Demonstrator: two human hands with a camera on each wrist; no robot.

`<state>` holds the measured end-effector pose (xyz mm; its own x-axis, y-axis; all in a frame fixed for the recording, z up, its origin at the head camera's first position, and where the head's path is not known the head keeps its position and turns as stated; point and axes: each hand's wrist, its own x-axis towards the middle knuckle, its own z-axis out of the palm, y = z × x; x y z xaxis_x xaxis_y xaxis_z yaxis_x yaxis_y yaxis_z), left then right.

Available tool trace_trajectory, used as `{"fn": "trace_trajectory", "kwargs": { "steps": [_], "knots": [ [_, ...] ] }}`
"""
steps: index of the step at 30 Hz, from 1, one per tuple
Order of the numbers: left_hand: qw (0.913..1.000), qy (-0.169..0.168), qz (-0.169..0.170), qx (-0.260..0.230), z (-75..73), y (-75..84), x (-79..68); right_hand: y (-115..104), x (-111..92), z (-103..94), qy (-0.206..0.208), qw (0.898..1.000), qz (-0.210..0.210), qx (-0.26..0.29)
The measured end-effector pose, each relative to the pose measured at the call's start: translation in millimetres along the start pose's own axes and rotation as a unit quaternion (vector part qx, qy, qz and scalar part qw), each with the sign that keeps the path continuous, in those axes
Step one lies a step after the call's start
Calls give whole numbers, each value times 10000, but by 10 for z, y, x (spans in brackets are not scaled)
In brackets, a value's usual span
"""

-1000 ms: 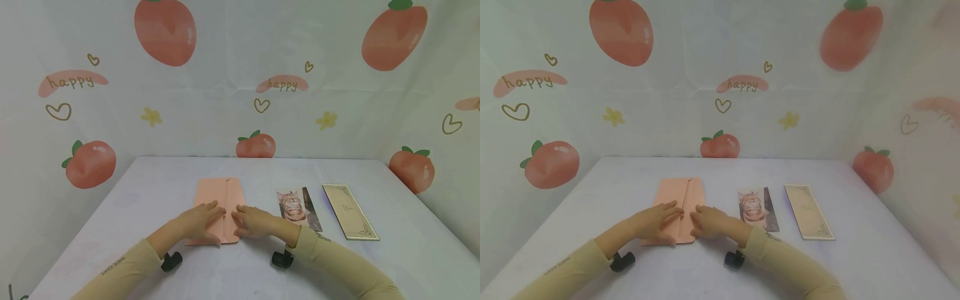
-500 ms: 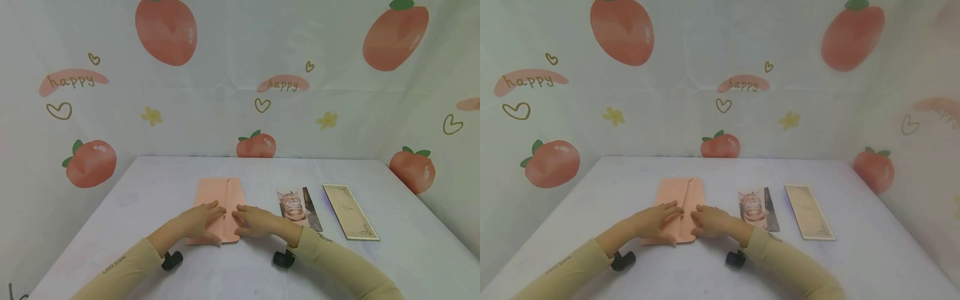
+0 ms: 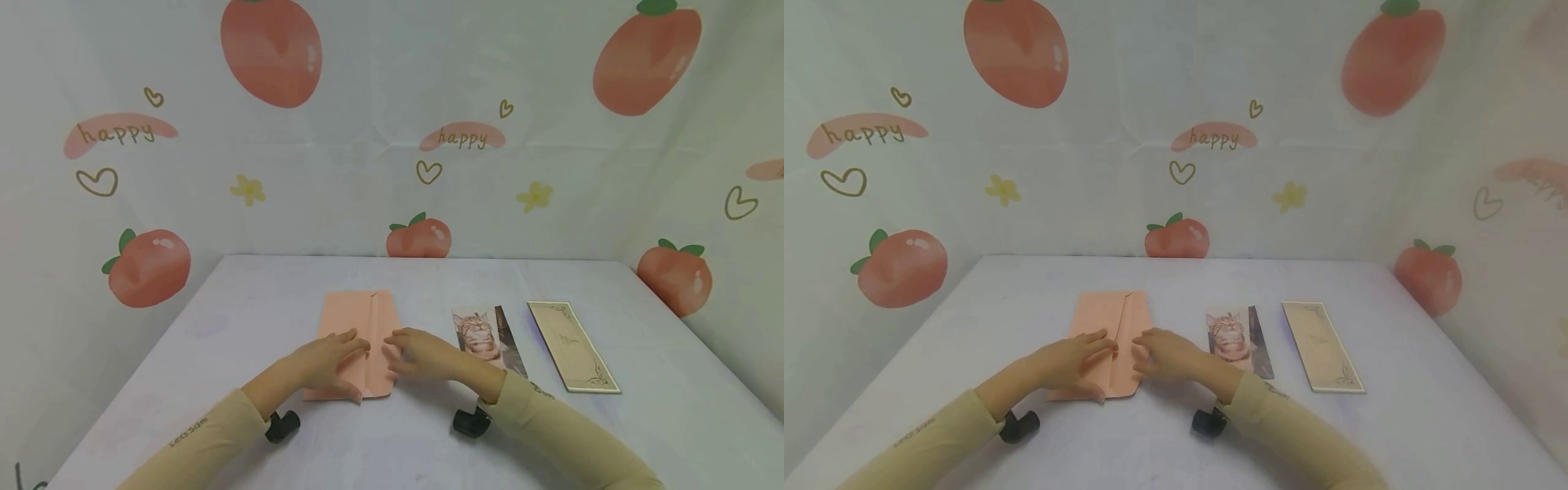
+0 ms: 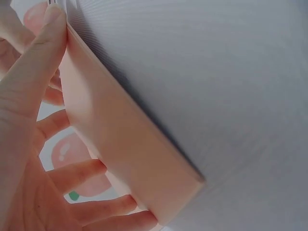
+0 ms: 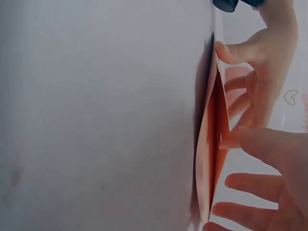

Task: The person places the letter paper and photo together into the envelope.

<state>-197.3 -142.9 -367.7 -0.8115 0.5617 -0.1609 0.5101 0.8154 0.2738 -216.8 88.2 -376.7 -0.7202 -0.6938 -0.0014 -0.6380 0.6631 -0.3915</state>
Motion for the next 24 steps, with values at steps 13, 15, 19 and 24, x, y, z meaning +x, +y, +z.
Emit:
{"fn": "trace_trajectory", "kwargs": {
  "steps": [13, 15, 19, 24],
  "knots": [
    [10000, 32, 5, -89, 3, 2, 11, 243, -263, -117, 904, 9935, -47, 694],
    [9999, 44, 41, -83, 3, -1, 9, 286, -306, -136, 1030, 9917, -28, 764],
    [9999, 63, 82, -63, -1, 2, 3, 352, -391, -200, 1138, 9881, 200, 1016],
    [9999, 32, 2, -123, 4, 2, 4, 478, -488, -255, 1393, 9835, 327, 1103]
  ]
}}
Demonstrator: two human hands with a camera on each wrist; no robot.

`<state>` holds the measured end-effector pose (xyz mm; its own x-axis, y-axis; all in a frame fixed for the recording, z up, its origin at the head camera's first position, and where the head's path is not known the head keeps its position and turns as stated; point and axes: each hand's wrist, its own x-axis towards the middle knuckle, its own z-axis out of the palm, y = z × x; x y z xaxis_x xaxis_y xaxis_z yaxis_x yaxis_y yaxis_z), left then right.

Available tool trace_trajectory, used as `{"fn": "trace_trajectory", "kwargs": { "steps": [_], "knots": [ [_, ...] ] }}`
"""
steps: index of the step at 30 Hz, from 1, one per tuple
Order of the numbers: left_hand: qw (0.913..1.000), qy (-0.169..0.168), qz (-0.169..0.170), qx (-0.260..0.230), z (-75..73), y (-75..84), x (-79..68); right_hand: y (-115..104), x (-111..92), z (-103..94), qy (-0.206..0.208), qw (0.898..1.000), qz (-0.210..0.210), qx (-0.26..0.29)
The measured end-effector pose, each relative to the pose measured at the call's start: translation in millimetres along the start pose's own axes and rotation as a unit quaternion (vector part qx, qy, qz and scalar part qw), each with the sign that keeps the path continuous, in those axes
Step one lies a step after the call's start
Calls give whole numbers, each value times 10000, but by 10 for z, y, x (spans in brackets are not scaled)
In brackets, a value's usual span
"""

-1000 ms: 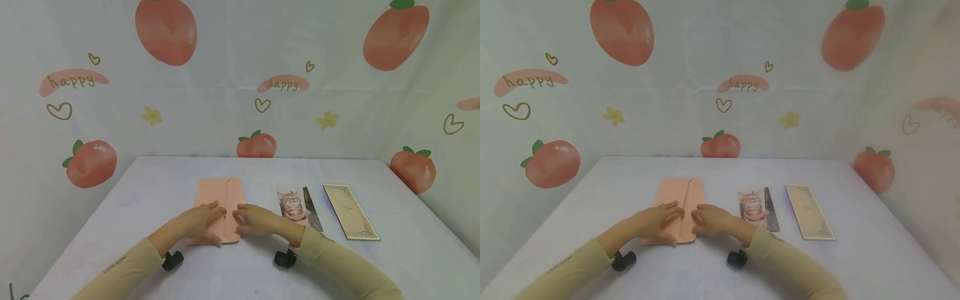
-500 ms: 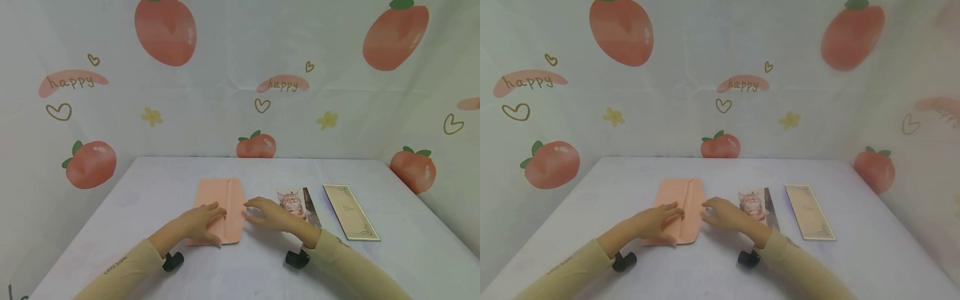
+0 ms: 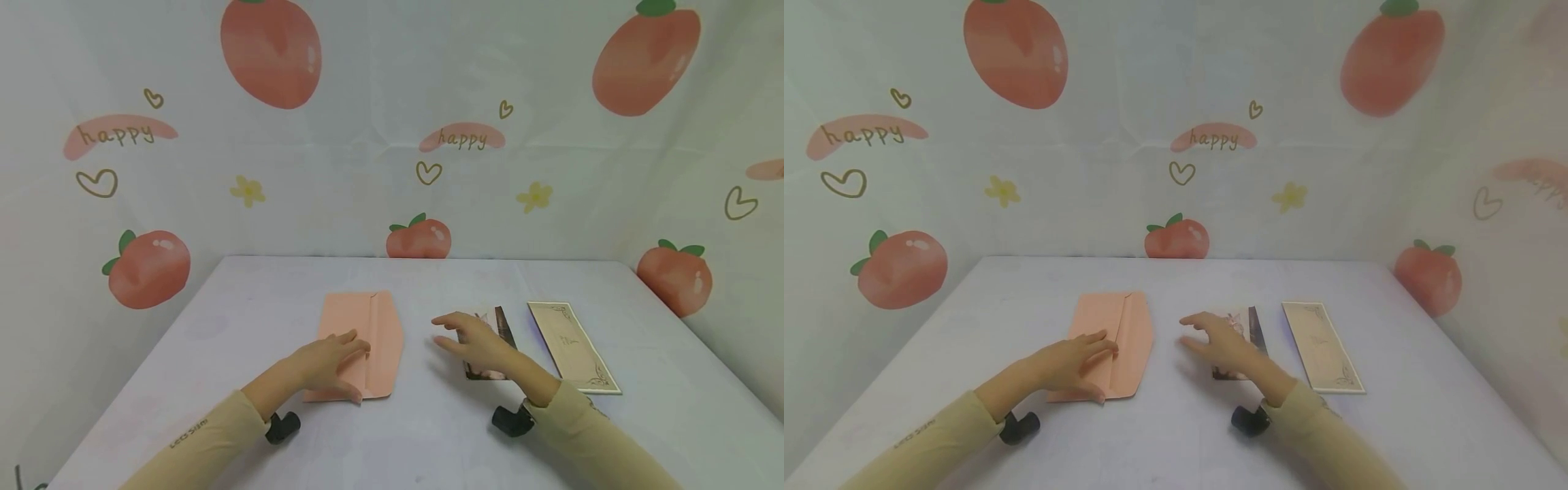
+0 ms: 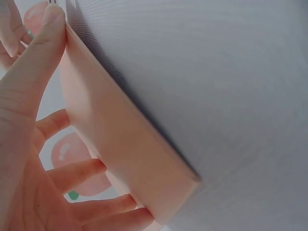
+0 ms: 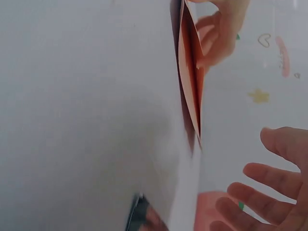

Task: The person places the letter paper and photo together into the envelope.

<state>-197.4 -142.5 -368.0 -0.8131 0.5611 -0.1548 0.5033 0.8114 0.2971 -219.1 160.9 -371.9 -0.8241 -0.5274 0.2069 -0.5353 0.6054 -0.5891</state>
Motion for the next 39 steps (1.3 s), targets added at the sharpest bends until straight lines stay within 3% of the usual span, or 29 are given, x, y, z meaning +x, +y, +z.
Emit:
{"fn": "trace_trajectory", "kwargs": {
  "steps": [4, 11, 23, 39],
  "knots": [
    [10000, -15, -32, -44, 11, -2, 4, 126, -57, -69, 261, 9994, 83, 194],
    [10000, -3, 28, 28, 23, -21, 4, 309, -176, -207, 583, 9958, 664, 244],
    [10000, -19, -16, -18, 20, -16, -11, 481, -351, -399, 1052, 9838, 1427, -250],
    [9999, 16, 98, 71, 6, -13, -15, 703, -449, -433, 857, 9656, 2453, -126]
  ]
}}
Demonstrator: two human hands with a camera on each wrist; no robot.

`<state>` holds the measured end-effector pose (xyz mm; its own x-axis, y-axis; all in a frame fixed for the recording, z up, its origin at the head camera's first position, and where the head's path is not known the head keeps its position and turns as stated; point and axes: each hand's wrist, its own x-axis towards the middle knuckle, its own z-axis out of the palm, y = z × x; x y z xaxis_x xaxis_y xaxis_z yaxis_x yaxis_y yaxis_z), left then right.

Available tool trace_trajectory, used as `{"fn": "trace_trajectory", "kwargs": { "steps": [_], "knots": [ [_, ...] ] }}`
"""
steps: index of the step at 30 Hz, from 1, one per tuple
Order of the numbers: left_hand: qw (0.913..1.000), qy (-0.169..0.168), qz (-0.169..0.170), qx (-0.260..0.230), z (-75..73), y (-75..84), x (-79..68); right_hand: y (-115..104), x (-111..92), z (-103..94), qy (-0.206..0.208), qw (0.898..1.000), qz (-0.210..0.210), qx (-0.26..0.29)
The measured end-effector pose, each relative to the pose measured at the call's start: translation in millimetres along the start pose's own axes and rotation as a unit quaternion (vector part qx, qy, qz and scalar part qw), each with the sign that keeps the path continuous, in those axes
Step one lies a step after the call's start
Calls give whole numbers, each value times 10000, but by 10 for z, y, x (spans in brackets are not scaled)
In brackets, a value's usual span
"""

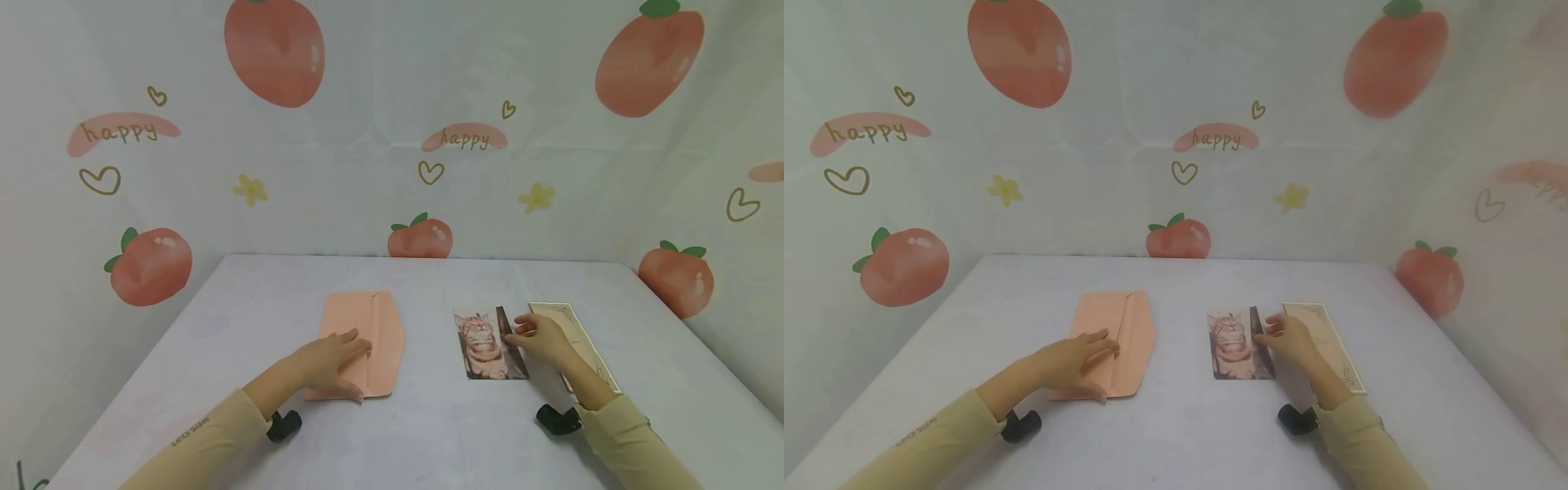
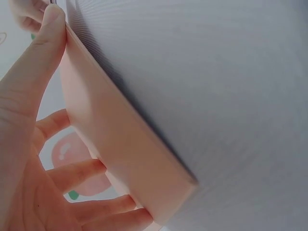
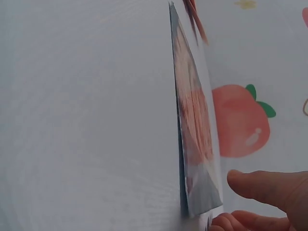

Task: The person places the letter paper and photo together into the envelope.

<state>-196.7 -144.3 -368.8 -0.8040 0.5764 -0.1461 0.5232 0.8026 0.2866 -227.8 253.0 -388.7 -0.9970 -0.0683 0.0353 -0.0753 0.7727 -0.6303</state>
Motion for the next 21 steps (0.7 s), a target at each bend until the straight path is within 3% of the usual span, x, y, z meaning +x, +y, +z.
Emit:
{"fn": "trace_trajectory", "kwargs": {
  "steps": [11, 21],
  "knots": [
    [9998, -82, -177, -55, 18, -3, 16, 9, 56, 12, -351, 9986, 390, 70],
    [9998, -49, -205, -72, 29, -7, 26, -10, 77, 26, -374, 9985, 400, 57]
  ]
}}
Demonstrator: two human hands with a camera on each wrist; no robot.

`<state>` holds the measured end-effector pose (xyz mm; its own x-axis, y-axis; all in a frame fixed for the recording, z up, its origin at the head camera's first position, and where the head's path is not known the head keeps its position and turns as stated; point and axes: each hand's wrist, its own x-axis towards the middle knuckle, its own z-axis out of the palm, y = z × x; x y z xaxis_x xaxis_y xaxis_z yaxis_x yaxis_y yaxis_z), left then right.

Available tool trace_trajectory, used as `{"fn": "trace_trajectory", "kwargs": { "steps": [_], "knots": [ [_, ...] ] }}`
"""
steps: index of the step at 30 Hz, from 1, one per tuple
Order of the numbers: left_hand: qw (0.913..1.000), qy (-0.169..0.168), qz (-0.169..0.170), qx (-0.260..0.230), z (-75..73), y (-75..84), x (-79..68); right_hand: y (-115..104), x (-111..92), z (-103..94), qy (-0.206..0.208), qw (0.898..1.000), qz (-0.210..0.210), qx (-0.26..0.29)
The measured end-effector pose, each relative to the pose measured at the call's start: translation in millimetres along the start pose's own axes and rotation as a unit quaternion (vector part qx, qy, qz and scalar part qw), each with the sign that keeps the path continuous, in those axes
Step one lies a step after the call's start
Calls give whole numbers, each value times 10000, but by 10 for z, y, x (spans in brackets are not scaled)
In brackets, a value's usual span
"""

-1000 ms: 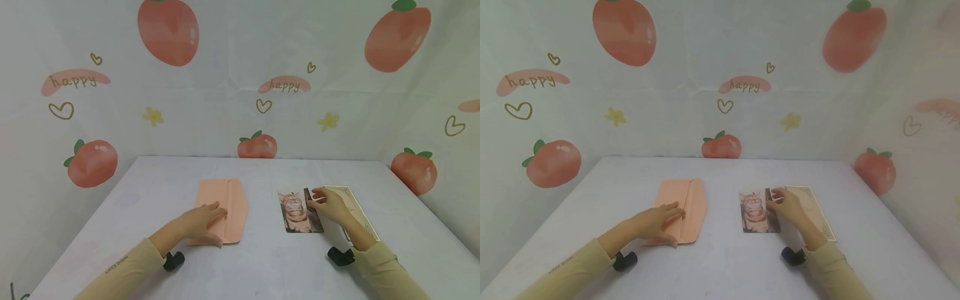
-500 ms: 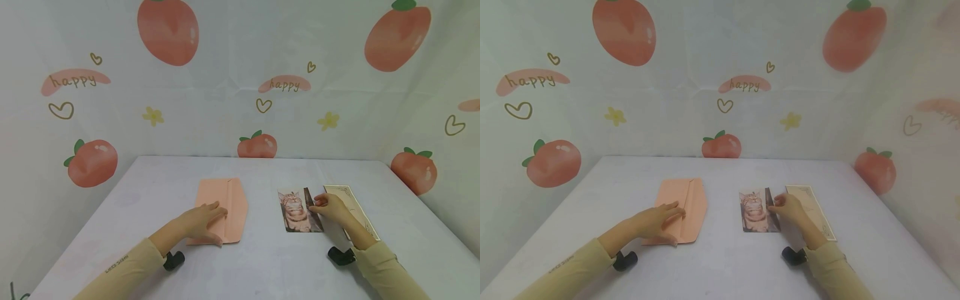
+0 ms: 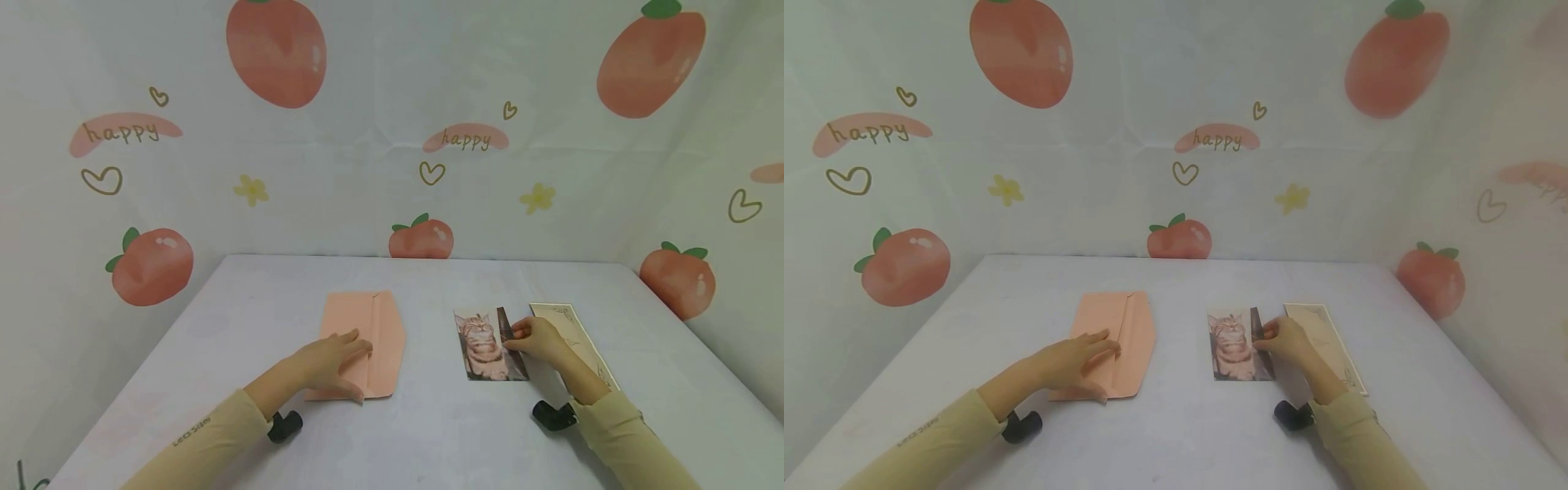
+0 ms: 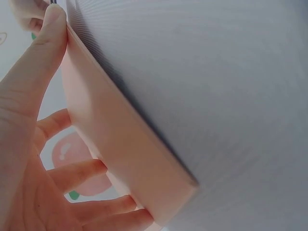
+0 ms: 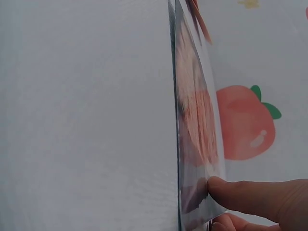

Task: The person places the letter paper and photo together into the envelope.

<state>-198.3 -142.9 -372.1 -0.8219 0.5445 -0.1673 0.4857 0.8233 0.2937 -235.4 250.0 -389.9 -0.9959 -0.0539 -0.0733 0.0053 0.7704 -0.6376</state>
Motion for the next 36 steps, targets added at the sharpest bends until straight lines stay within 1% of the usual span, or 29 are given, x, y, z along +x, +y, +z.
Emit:
{"fn": "trace_trajectory", "kwargs": {
  "steps": [9, 15, 21, 36],
  "knots": [
    [10000, -15, 76, 49, -21, 23, -14, -3, 5, -2, 14, 10000, -16, 15],
    [10000, -28, 61, 63, -27, 25, -24, -26, -17, -28, 74, 9999, -120, -55],
    [9999, 17, 92, 59, -29, 24, -26, -35, -26, -46, 71, 9997, -191, 152],
    [9999, 44, 109, -16, -23, 30, -25, -100, -48, -93, 350, 9972, -462, 463]
  ]
}}
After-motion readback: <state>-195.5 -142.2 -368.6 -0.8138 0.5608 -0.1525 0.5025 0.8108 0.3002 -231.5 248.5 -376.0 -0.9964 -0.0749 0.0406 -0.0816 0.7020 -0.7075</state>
